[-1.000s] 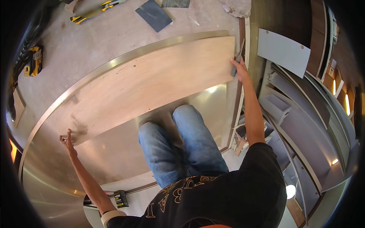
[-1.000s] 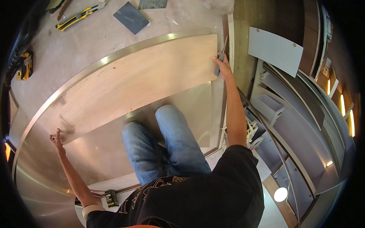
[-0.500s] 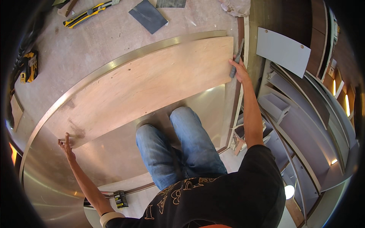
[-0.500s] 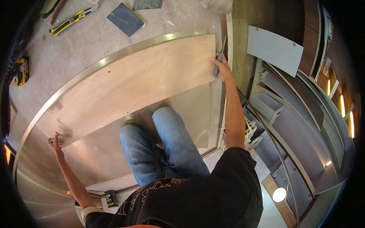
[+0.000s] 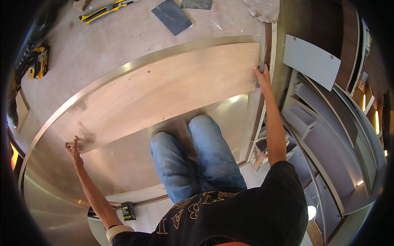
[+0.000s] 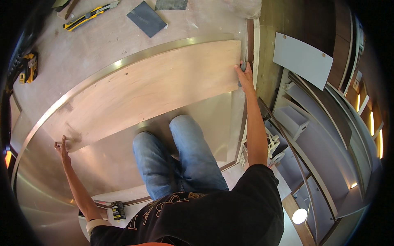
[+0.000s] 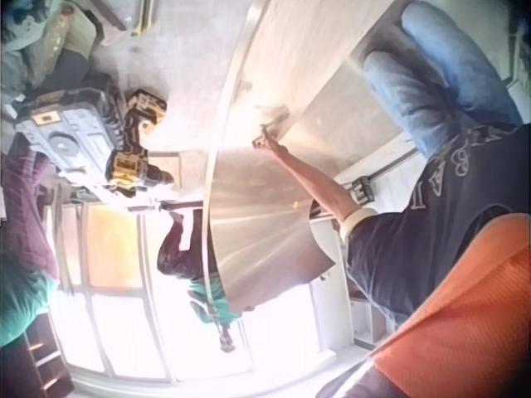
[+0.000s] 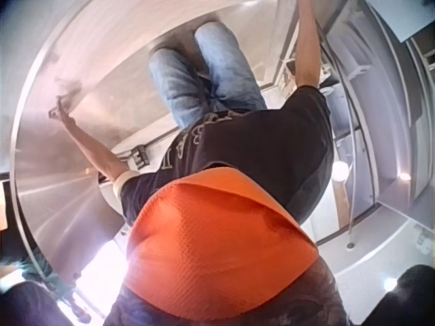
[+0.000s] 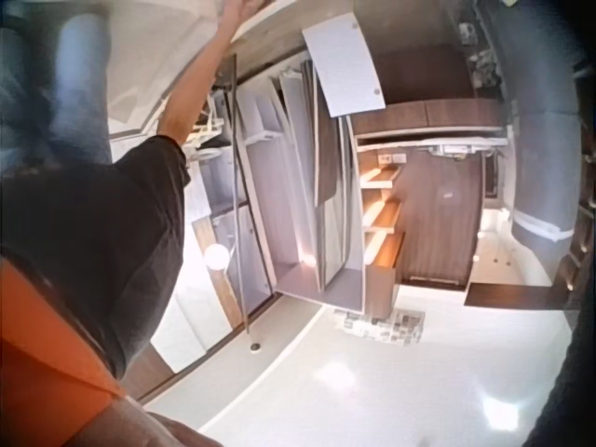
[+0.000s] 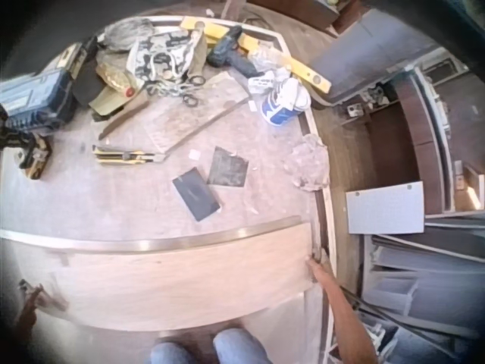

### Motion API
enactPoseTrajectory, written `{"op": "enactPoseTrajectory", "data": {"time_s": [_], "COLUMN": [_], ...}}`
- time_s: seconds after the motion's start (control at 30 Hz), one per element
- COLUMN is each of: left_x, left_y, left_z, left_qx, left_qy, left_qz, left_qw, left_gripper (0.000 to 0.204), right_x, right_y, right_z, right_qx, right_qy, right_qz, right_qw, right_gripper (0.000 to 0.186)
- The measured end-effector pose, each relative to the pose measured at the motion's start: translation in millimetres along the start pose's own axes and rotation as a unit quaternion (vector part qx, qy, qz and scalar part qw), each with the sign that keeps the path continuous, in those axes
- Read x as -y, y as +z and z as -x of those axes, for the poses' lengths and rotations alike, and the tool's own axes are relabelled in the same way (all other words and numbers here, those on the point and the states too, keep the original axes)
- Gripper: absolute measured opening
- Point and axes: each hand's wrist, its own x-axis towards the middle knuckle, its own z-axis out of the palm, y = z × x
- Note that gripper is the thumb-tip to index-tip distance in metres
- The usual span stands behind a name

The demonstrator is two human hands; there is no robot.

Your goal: The person measures a curved metallic surface with a tape measure and marks it with a pencil. They then place a wooden plank on the surface, align it, and use a utility knife to score or cut along the edge of the plank.

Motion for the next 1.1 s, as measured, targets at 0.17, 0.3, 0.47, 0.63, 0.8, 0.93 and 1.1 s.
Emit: {"op": "enactPoseTrajectory", "data": {"time_s": [0.17, 0.3, 0.47, 0.63, 0.8, 0.93, 1.1], "left_x": [0, 3, -6, -32, -29, -39, -55], "left_y": [0, -1, -1, 8, 12, 6, 4], "left_z": [4, 0, 5, 24, 22, 36, 37], "left_qx": [0.000, 0.001, 0.002, 0.012, -0.036, -0.063, -0.063], "left_qy": [-0.003, 0.009, 0.013, 0.032, 0.041, 0.025, -0.003], "left_qz": [-0.001, 0.000, 0.006, 0.054, 0.054, -0.016, -0.033], "left_qw": [1.000, 1.000, 1.000, 0.998, 0.997, 0.998, 0.998], "left_gripper": [0.121, 0.122, 0.119, 0.107, 0.105, 0.107, 0.109], "right_x": [60, 125, 210, 187, 157, 205, 201], "right_y": [25, 88, 167, 205, 219, 208, 210], "right_z": [31, 73, 119, 126, 115, 124, 126], "right_qx": [-0.197, -0.031, 0.189, 0.113, 0.064, 0.148, 0.126], "right_qy": [-0.190, -0.131, -0.044, -0.095, -0.120, -0.043, -0.068], "right_qz": [0.265, 0.118, 0.035, 0.093, 0.116, 0.112, 0.115], "right_qw": [0.925, 0.984, 0.980, 0.985, 0.984, 0.982, 0.983], "right_gripper": [0.039, 0.032, 0.047, 0.062, 0.058, 0.059, 0.058]}}
